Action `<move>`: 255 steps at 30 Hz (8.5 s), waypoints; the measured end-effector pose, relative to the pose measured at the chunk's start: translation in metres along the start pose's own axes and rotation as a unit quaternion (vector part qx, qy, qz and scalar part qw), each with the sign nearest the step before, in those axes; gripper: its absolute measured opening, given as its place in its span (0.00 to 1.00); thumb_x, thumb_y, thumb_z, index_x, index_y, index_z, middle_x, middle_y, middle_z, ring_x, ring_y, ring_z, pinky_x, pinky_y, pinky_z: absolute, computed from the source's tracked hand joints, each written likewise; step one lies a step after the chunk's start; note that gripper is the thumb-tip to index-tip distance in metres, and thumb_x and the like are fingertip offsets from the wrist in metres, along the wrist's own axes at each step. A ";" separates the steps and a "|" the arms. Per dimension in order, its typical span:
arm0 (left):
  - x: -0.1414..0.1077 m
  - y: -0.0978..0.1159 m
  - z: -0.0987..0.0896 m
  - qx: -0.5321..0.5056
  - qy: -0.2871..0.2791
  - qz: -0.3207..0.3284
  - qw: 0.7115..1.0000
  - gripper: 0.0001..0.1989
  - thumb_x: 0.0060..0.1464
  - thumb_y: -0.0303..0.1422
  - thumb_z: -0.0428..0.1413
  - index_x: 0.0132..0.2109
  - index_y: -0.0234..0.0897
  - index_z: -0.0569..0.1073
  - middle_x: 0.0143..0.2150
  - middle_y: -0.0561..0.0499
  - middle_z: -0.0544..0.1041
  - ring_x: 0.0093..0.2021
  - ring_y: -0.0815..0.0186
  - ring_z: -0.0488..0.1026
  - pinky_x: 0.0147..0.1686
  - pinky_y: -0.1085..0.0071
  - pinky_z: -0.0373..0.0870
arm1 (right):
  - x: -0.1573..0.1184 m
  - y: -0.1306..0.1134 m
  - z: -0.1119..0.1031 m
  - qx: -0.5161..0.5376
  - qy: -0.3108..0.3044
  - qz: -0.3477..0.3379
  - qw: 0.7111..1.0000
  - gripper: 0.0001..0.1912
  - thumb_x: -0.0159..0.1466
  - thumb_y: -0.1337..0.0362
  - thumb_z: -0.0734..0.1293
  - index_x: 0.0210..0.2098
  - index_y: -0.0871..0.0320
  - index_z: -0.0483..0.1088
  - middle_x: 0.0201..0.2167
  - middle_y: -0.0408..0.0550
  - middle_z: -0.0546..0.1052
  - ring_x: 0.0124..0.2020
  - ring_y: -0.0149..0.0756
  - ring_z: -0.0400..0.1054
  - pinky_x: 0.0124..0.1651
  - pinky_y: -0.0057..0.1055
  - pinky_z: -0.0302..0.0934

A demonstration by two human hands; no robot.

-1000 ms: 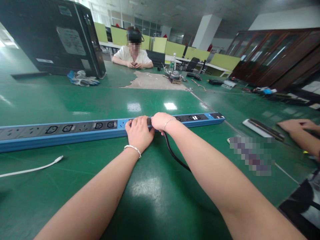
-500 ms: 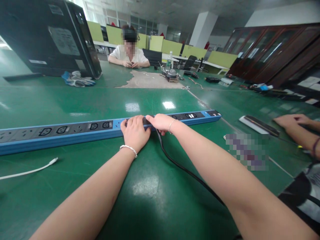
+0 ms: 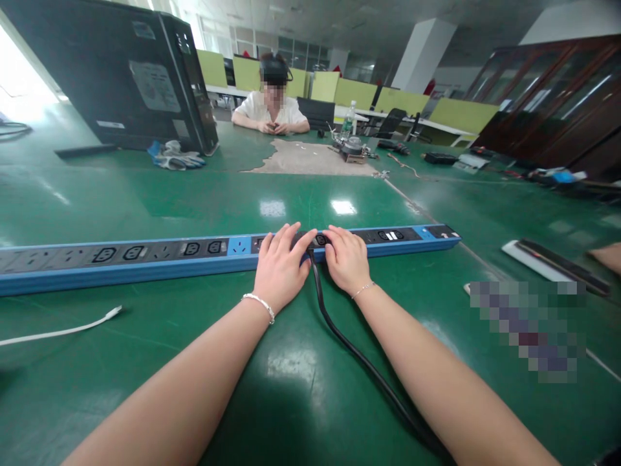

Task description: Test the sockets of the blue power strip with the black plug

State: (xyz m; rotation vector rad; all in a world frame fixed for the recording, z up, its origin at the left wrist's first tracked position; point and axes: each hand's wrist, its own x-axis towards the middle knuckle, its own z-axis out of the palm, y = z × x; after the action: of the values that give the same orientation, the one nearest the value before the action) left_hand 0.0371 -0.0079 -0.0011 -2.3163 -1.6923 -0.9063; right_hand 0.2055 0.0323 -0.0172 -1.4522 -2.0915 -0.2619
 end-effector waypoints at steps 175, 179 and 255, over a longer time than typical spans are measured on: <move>-0.028 -0.078 -0.036 -0.003 0.254 -0.059 0.965 0.07 0.56 0.33 0.52 0.41 0.40 0.73 0.45 0.49 0.74 0.46 0.66 0.72 0.49 0.68 0.67 | 0.006 0.003 0.000 0.089 0.025 0.017 0.996 0.17 0.63 0.64 0.58 0.46 0.54 0.74 0.51 0.44 0.74 0.53 0.39 0.63 0.54 0.40 0.52; -0.024 -0.087 -0.056 -0.005 0.310 -0.066 0.948 0.08 0.54 0.33 0.55 0.41 0.37 0.73 0.45 0.47 0.75 0.47 0.66 0.71 0.51 0.66 0.65 | 0.006 0.003 -0.001 0.088 0.025 0.016 0.996 0.17 0.63 0.64 0.58 0.46 0.53 0.74 0.51 0.44 0.74 0.53 0.39 0.63 0.54 0.39 0.52; -0.076 -0.169 -0.104 0.070 0.110 -0.124 0.984 0.13 0.52 0.36 0.50 0.44 0.45 0.74 0.50 0.52 0.75 0.48 0.65 0.72 0.52 0.65 0.66 | 0.006 0.004 0.000 0.097 0.021 0.017 0.995 0.18 0.63 0.63 0.57 0.47 0.53 0.74 0.51 0.46 0.74 0.53 0.41 0.63 0.55 0.42 0.52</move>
State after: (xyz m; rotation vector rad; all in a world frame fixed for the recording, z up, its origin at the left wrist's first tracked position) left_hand -0.1696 -0.0550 0.0031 -1.8684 -1.9065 -1.0079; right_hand 0.2081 0.0384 -0.0146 -1.3527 -1.9968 -0.0726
